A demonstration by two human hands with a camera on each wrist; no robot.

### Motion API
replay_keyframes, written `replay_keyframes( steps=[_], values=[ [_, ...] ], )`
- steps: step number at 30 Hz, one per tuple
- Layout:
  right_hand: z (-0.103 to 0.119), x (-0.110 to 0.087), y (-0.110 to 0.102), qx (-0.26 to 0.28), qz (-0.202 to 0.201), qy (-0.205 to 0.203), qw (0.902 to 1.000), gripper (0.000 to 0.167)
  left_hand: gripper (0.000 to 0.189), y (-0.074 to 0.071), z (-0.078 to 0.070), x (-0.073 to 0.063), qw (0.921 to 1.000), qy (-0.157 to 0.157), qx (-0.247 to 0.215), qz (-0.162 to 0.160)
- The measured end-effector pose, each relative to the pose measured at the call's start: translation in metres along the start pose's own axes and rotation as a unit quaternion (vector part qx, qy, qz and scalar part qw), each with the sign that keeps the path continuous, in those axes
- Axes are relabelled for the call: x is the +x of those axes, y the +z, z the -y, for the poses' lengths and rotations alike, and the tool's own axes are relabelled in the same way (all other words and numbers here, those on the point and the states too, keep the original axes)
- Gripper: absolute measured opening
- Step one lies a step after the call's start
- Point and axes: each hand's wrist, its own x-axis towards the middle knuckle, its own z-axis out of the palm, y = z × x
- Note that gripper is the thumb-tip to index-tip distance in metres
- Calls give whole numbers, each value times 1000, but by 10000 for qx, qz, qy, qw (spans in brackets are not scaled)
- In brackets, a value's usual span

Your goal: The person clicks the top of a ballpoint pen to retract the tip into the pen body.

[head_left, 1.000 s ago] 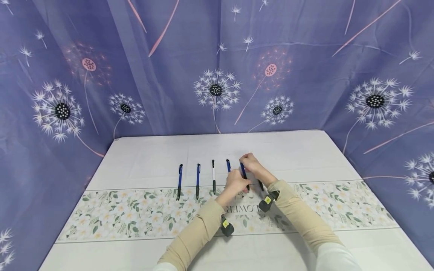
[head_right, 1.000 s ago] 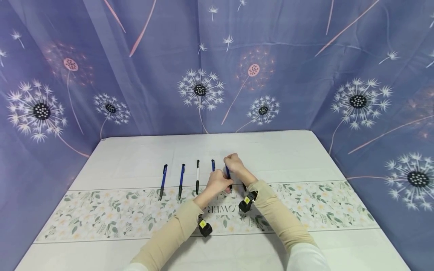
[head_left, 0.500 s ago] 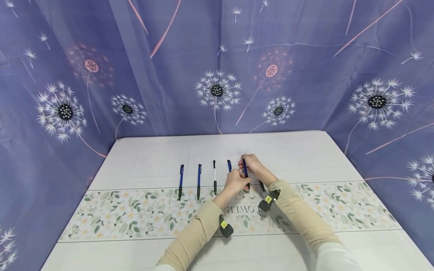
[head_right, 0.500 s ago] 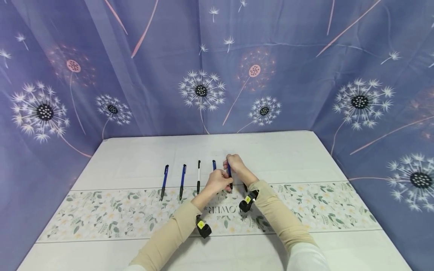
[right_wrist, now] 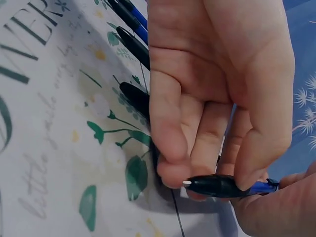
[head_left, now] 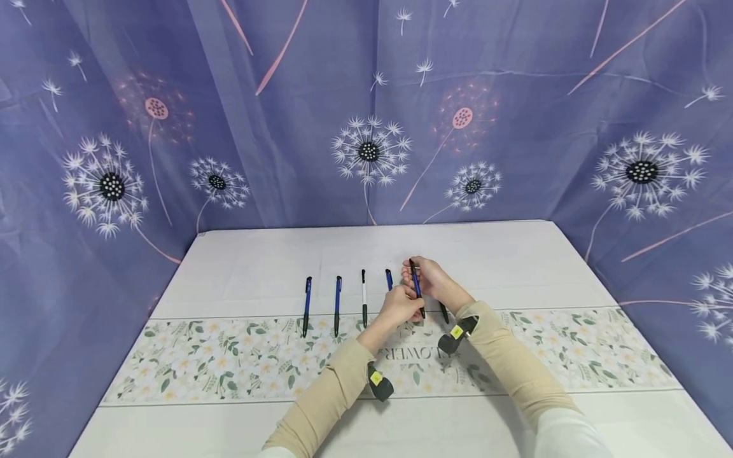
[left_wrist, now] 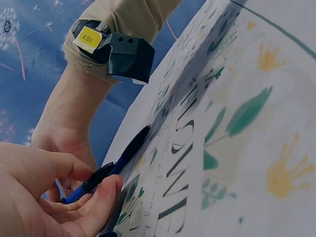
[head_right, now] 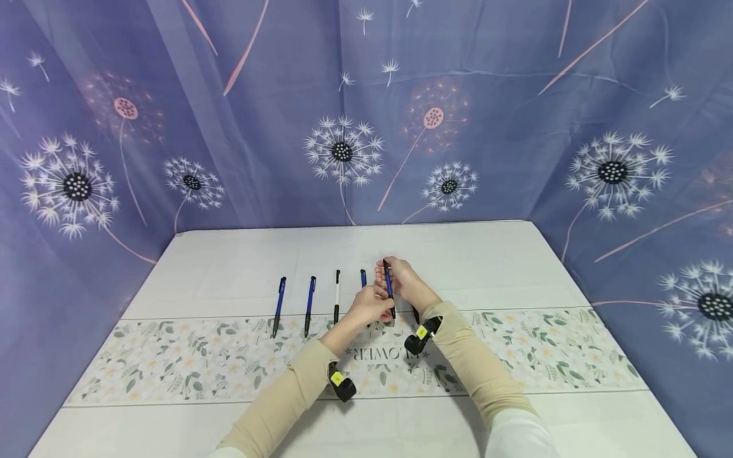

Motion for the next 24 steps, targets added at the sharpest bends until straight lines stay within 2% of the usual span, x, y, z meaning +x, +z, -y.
replay_keyframes(
  steps=[6, 13, 18, 24],
  values=[
    [0, 1, 2, -7, -238, -24, 9997, 24, 26, 3, 2, 1, 9988, -263, -411, 46],
    [-1, -2, 1, 172, -378, -119, 9991, 27, 26, 5, 5, 1, 9927, -411, -1116, 204],
    [0, -4, 2, 331, -248, -94, 9991, 30, 26, 6, 3, 0, 9889, -415, -1390, 320],
    [3, -6, 2, 498, 63, 264, 9984, 40, 28, 7, 3, 0, 9820, -438, -1788, 433]
  ],
)
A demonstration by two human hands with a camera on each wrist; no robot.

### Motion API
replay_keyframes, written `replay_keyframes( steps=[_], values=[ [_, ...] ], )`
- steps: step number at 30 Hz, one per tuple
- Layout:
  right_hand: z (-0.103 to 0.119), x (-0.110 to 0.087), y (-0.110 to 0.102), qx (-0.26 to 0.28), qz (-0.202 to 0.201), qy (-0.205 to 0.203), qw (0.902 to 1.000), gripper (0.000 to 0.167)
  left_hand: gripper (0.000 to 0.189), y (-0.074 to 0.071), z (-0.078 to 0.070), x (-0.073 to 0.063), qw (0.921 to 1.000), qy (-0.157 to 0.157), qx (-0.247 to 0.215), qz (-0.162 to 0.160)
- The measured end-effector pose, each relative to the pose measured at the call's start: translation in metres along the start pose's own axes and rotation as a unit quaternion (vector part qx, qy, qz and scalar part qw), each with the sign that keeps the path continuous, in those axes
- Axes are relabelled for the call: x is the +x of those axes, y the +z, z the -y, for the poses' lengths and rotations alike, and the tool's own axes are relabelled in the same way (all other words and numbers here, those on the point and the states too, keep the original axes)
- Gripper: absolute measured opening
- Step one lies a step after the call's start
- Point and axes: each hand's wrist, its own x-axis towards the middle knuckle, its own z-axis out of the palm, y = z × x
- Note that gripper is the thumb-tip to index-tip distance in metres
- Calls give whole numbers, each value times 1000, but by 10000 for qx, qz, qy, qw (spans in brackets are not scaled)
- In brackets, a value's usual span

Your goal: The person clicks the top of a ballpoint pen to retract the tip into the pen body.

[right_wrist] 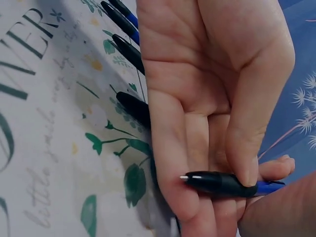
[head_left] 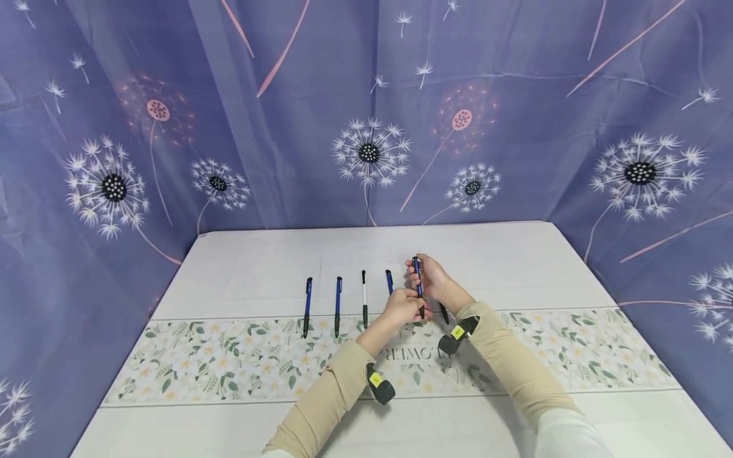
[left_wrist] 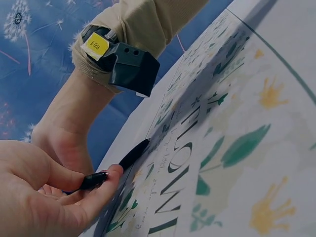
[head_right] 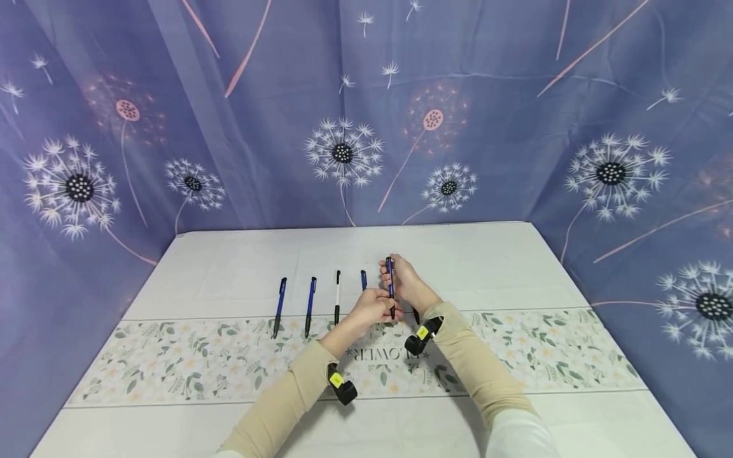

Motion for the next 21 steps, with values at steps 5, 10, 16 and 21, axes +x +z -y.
replay_keyframes(
  steps=[5, 10, 16, 21],
  values=[
    [2, -2, 0, 103, 213, 347, 9991, 48, 26, 0, 2, 1, 10000, -29, -26, 42],
    [3, -2, -2, 349, 446, 623, 9964, 51, 28, 0, 2, 0, 10000, -39, 21, 45],
    [2, 0, -5, 441, 611, 643, 9951, 49, 28, -1, 1, -3, 10000, 21, 48, -34],
    [2, 2, -5, 583, 537, 647, 9948, 48, 27, -1, 1, -2, 10000, 17, -31, -6]
  ],
)
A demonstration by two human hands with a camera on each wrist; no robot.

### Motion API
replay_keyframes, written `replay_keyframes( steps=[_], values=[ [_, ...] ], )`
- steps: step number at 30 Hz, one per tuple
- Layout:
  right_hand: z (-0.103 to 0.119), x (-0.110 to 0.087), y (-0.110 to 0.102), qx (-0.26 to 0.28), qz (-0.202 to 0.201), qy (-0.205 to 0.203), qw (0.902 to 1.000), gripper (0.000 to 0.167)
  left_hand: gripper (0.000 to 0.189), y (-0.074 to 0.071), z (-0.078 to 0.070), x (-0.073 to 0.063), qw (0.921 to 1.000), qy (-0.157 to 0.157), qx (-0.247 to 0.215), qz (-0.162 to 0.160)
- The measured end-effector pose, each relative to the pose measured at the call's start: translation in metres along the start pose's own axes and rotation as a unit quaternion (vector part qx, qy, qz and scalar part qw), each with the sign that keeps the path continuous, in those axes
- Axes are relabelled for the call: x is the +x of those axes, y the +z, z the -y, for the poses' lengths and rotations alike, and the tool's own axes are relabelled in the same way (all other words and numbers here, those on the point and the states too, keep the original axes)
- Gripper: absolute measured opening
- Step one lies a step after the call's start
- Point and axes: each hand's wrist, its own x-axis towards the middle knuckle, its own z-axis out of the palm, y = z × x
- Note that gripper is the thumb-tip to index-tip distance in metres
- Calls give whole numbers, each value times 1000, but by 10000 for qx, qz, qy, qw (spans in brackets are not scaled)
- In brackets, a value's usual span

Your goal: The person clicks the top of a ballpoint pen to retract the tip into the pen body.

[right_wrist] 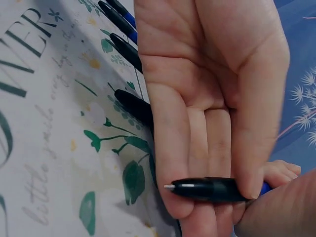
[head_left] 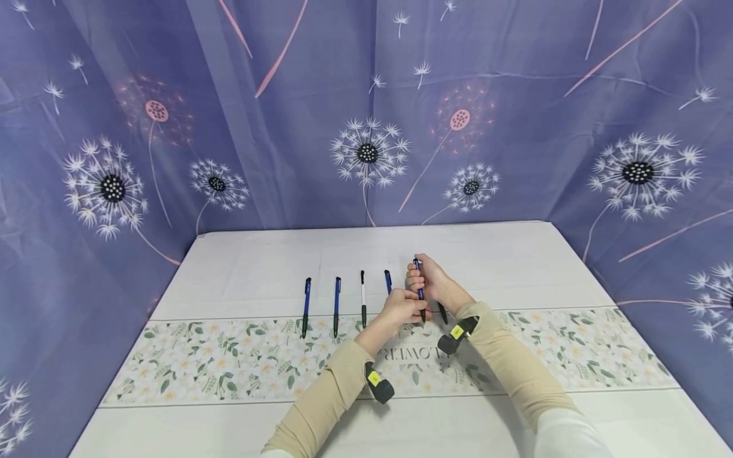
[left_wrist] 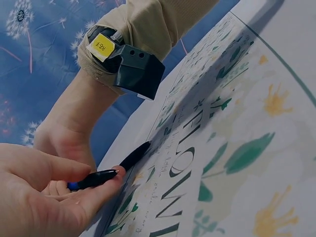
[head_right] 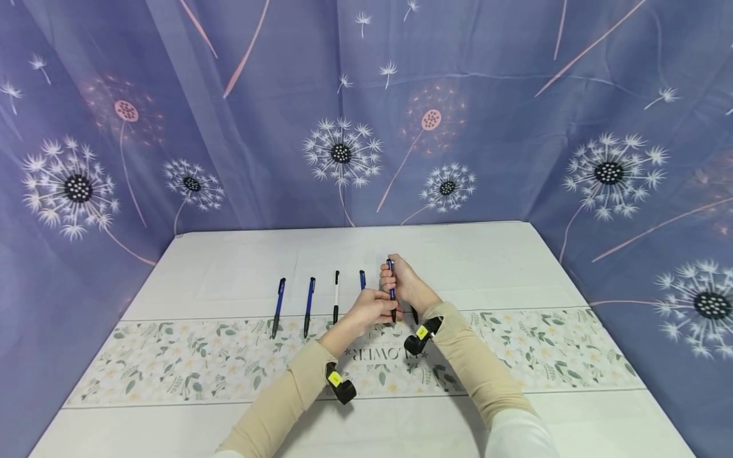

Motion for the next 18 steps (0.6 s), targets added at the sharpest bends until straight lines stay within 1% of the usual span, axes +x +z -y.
replay_keyframes(
  steps=[5, 7, 12, 16, 18],
  values=[
    [-1, 4, -3, -98, -26, -15, 9999, 47, 24, -1, 2, 2, 10000, 7, -51, 80],
    [-3, 5, -4, -150, 21, -18, 9999, 47, 22, -1, 4, 3, 9998, -48, -129, 118],
    [-4, 4, -4, -47, 325, 25, 9995, 48, 17, -2, 8, 5, 9990, -181, -321, 247],
    [-3, 4, -3, 40, 418, 48, 9991, 48, 18, -2, 7, 6, 9989, -204, -256, 336],
    [-3, 4, -2, 67, 372, 73, 9993, 47, 20, -2, 6, 6, 9988, -213, -228, 367]
  ],
)
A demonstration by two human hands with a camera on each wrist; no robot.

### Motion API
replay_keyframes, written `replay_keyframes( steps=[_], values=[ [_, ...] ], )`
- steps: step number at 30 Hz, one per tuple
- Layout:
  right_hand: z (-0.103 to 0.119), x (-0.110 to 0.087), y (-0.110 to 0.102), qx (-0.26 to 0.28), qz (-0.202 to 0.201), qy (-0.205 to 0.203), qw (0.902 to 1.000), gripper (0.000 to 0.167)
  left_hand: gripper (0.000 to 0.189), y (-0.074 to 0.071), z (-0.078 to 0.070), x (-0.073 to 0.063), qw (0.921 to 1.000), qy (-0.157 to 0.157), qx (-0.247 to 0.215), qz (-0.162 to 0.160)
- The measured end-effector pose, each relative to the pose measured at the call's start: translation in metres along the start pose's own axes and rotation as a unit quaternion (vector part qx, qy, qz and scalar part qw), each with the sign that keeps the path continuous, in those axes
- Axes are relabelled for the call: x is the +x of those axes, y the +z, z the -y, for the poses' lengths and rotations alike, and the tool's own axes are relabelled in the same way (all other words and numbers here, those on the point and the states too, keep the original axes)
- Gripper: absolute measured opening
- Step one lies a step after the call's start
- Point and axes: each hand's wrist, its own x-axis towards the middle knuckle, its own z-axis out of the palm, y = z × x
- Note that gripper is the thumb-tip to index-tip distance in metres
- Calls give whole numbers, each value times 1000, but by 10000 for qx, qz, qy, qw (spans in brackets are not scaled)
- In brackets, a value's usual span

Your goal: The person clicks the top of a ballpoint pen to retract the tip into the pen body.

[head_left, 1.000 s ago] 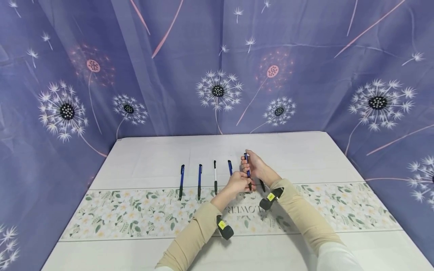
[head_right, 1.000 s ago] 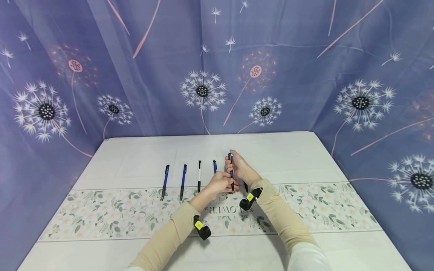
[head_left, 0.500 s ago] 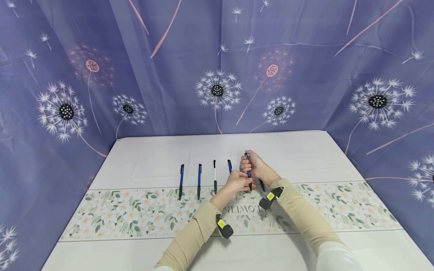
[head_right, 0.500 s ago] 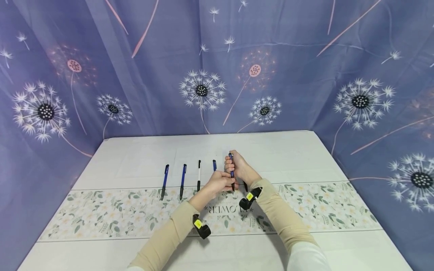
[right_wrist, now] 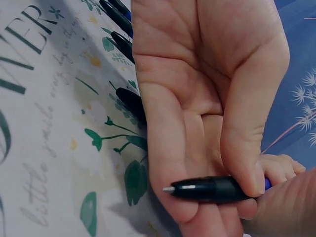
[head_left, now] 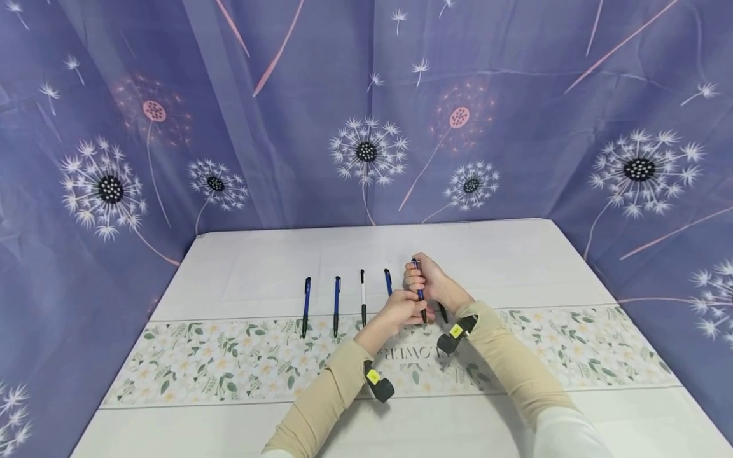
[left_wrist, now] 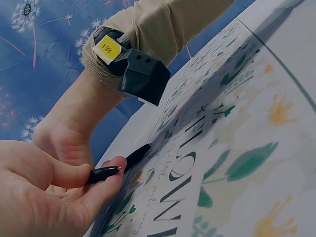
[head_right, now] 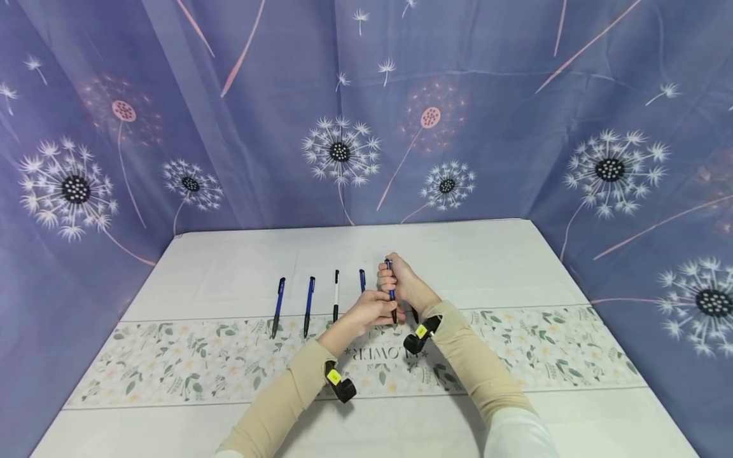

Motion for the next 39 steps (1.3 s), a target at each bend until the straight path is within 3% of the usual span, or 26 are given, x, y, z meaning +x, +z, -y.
replay_keyframes(
  steps=[13, 24, 39],
  values=[
    [2, -5, 3, -44, 87, -22, 10000, 39, 21, 0, -3, -3, 9996, -52, -239, 124],
    [-1, -4, 3, -282, -83, -171, 9994, 36, 24, 0, -1, -4, 9989, -100, -344, 309],
    [1, -3, -1, -403, 161, -137, 9990, 37, 20, 2, -1, -3, 9985, -82, -448, 299]
  ],
)
